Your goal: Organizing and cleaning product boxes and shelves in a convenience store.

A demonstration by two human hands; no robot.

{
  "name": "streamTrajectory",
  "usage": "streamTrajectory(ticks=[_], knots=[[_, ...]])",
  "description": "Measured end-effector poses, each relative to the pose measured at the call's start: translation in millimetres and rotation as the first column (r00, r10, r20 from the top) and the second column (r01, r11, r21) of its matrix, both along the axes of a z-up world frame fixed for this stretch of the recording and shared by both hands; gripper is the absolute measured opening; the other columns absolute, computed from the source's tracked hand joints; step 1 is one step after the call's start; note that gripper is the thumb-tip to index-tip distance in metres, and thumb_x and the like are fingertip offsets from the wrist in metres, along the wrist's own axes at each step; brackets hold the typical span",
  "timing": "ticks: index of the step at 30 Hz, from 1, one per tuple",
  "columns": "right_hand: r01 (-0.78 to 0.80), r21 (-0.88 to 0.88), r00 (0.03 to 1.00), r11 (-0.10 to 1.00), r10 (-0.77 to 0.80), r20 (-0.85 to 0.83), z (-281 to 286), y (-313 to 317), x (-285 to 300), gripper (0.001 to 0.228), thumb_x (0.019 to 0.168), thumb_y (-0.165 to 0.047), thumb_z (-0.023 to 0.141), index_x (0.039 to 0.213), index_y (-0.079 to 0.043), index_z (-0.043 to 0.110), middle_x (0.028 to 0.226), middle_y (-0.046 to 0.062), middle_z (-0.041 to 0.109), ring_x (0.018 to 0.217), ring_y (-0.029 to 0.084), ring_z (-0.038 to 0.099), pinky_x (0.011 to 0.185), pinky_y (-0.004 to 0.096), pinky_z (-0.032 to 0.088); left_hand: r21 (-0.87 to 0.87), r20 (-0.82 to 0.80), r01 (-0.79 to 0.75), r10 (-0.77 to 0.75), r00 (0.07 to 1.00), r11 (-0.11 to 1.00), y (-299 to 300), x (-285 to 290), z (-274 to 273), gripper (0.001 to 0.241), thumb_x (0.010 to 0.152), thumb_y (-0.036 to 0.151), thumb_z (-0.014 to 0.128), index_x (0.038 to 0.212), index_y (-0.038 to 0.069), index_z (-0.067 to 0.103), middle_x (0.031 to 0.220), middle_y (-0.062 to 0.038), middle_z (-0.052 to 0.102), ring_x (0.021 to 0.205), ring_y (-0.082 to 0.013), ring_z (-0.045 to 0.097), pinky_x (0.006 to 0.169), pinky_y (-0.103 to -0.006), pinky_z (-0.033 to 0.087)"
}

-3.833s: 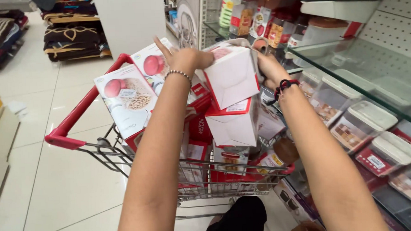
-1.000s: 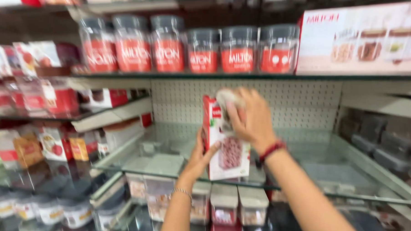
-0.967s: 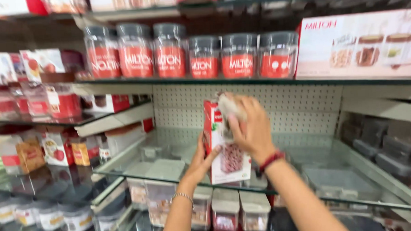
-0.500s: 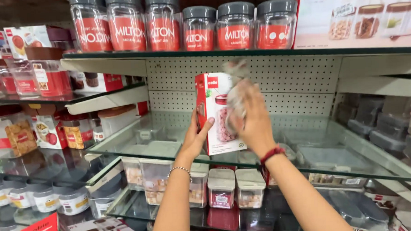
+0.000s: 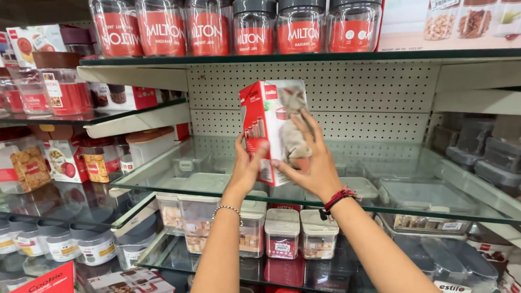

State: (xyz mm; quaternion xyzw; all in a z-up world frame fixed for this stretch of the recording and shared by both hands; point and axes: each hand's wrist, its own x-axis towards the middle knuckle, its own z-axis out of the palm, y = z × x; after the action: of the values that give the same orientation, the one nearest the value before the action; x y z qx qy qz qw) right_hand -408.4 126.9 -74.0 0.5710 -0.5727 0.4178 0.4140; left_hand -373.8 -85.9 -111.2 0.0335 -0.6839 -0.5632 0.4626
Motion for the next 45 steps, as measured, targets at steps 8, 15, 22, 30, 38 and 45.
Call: streamTrajectory(ticks=[8,15,22,30,38,45], knots=[[-0.421,0.037,0.707,0.906,0.302,0.640,-32.8,-16.7,-81.9,0.058,0.080,-0.031,0.082,0.127,-0.005,0.059,0.119,0.014,0.065,0.102,0.023,0.058,0.086,0.043,0.045,0.127,0.073,0.091,-0.100,0.992,0.988,-27.7,-13.0,-12.4,0.102,0.087,0.085,0.038,0.155,0.009,0.036,0.154,-0.021,0.049,0.138,-0.0297,0.051,0.110,-0.0444,0.040],[-0.232,-0.183,0.926,0.955,0.274,0.259,-26.3,-8.5,-55.4,0.057,0.087,-0.028,0.073,0.133,-0.001,0.054,0.129,0.017,0.063,0.119,0.023,0.060,0.104,0.040,0.049,-0.093,0.138,0.052,-0.039,0.990,0.994,-14.4,-0.9,-10.6,0.114,0.081,0.066,0.071,0.165,0.017,0.012,0.157,-0.027,0.034,0.140,-0.0321,0.043,0.114,-0.0438,0.037],[0.061,0.048,0.894,0.997,-0.033,-0.447,3.6,2.8,-4.3,0.082,0.080,-0.046,0.071,0.148,-0.007,0.048,0.155,0.020,0.044,0.145,0.039,0.039,0.122,0.061,0.018,-0.121,0.094,0.257,-0.247,0.964,0.959,3.5,26.4,-2.5,0.120,0.072,0.035,0.079,0.167,0.028,0.007,0.158,-0.021,0.044,0.109,-0.0317,0.064,0.083,-0.0400,0.054],[0.060,-0.207,0.995,0.976,-0.042,0.092,-4.4,5.2,-28.5,0.068,0.104,-0.032,0.057,0.161,-0.002,0.035,0.166,0.019,0.037,0.160,0.043,0.027,0.129,0.049,0.028,-0.197,0.128,0.046,-0.021,0.992,0.979,19.9,38.4,3.3,0.136,0.056,0.036,0.097,0.162,0.025,0.014,0.144,-0.024,0.047,0.130,-0.0318,0.057,0.104,-0.0428,0.051],[0.005,0.199,0.931,0.980,0.069,-0.360,-3.0,13.2,-17.9,0.079,0.092,-0.031,0.064,0.158,-0.003,0.032,0.166,0.020,0.031,0.156,0.040,0.030,0.128,0.049,0.028,-0.194,0.100,0.126,-0.108,0.989,0.973,8.4,26.6,-4.9,0.134,0.058,0.030,0.092,0.165,0.021,0.012,0.146,-0.020,0.050,0.132,-0.0286,0.055,0.105,-0.0410,0.049],[-0.135,-0.043,0.990,0.990,0.136,0.034,-27.3,-5.0,-80.8,0.054,0.097,-0.025,0.070,0.138,0.000,0.047,0.164,0.029,0.028,0.152,0.043,0.029,0.119,0.045,0.031,-0.125,0.126,0.054,-0.038,0.991,0.991,-4.6,6.0,-7.7,0.089,0.076,0.042,0.080,0.149,0.010,0.041,0.133,-0.015,0.064,0.122,-0.0250,0.062,0.102,-0.0371,0.049]])
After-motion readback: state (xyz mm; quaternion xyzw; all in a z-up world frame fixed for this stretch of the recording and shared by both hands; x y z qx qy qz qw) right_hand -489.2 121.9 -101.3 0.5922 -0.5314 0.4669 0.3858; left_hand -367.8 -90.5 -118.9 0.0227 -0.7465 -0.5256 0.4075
